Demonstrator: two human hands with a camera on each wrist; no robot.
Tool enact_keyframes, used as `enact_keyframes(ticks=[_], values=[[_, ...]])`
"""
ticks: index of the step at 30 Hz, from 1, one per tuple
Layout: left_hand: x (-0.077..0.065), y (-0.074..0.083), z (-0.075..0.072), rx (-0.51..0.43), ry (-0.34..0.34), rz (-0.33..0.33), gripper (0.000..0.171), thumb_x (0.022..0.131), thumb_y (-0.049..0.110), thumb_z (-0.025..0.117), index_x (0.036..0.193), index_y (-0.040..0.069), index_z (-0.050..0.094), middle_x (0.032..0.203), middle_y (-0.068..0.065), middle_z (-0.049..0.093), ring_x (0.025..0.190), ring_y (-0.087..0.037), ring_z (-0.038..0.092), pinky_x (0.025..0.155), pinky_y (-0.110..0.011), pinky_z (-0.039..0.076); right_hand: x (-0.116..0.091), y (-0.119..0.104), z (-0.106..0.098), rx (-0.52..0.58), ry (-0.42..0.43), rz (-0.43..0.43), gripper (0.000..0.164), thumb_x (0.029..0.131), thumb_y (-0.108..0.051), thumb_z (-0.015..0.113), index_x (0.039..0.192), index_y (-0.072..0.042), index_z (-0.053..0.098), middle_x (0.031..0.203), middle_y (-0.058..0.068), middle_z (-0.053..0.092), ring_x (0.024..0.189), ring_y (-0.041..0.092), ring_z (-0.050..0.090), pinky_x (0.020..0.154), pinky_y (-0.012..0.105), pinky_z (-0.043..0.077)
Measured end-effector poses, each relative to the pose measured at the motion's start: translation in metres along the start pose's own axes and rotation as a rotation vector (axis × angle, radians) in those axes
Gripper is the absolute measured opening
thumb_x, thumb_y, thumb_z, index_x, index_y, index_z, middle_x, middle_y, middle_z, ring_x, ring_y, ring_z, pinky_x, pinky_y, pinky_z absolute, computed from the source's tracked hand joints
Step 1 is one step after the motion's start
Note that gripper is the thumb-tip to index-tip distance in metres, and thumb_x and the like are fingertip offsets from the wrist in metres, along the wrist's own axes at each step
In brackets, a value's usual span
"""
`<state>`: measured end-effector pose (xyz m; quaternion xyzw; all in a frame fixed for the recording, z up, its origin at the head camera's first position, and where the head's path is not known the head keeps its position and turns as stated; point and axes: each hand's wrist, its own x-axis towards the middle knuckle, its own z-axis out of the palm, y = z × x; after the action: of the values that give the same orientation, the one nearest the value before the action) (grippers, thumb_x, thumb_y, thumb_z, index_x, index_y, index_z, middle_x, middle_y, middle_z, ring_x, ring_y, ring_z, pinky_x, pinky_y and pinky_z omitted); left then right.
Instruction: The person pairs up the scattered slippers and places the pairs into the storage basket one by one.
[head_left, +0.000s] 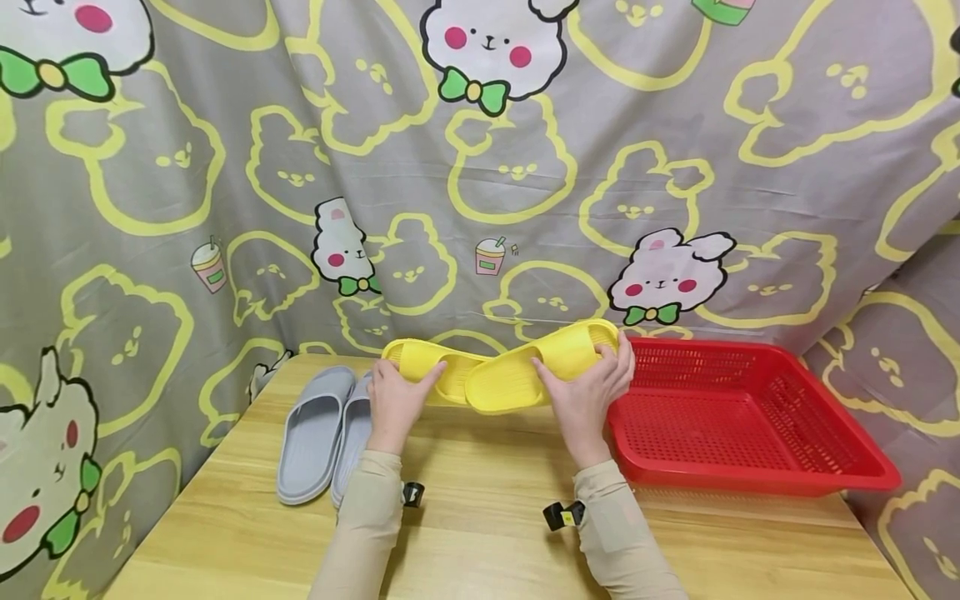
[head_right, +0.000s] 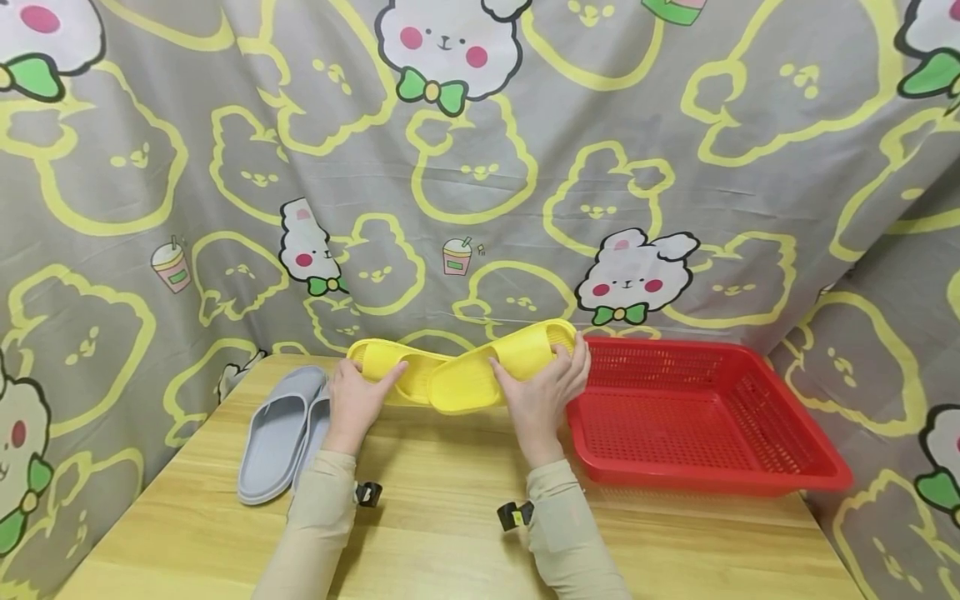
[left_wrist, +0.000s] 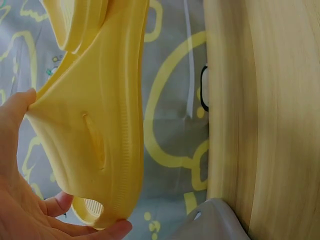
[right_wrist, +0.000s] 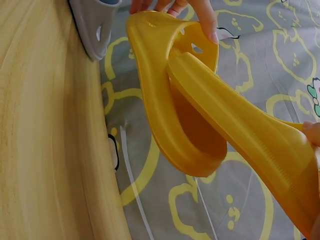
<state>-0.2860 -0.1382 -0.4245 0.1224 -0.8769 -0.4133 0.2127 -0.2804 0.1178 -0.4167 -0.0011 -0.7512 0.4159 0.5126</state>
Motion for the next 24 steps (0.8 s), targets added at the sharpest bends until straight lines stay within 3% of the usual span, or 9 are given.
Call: enact_keyframes(ticks=[6, 12, 24], values=[[-0.002, 0.0018, -0.0008, -0.015, -0.01, -0.01, 0.1, 0.065, 0.082, 0.065, 0.125, 0.006, 0.04, 0.125, -0.021, 0.045, 0.114, -0.046, 0.045, 0.098, -0.056, 0.039, -0.0018, -0.0044, -0.0007, 0.001, 0.013, 0.002, 0.082, 0.067, -0.048, 0.086, 0.115, -0.001, 0.039, 0.155, 0.015, 0.024, 0.145, 0.031, 0.015, 0.114, 0.055, 0.011], [-0.0039, 0.0025, 0.0014, -0.01, -0.044, -0.011, 0.117, 0.064, 0.082, 0.066, 0.148, 0.01, 0.029, 0.142, -0.032, 0.036, 0.127, -0.053, 0.038, 0.106, -0.061, 0.035, -0.0043, -0.0051, 0.0006, 0.01, 0.045, -0.025, 0.083, 0.066, -0.049, 0.087, 0.114, -0.001, 0.038, 0.152, 0.02, 0.026, 0.144, 0.032, 0.016, 0.114, 0.055, 0.012], [-0.0079, 0.0034, 0.0084, 0.044, -0.107, -0.04, 0.125, 0.064, 0.088, 0.059, 0.157, 0.018, 0.013, 0.147, -0.037, 0.026, 0.132, -0.055, 0.029, 0.109, -0.062, 0.032, -0.0068, -0.0083, 0.001, 0.015, 0.097, -0.096, 0.081, 0.065, -0.047, 0.088, 0.111, -0.004, 0.038, 0.152, 0.015, 0.028, 0.142, 0.032, 0.018, 0.114, 0.054, 0.011]])
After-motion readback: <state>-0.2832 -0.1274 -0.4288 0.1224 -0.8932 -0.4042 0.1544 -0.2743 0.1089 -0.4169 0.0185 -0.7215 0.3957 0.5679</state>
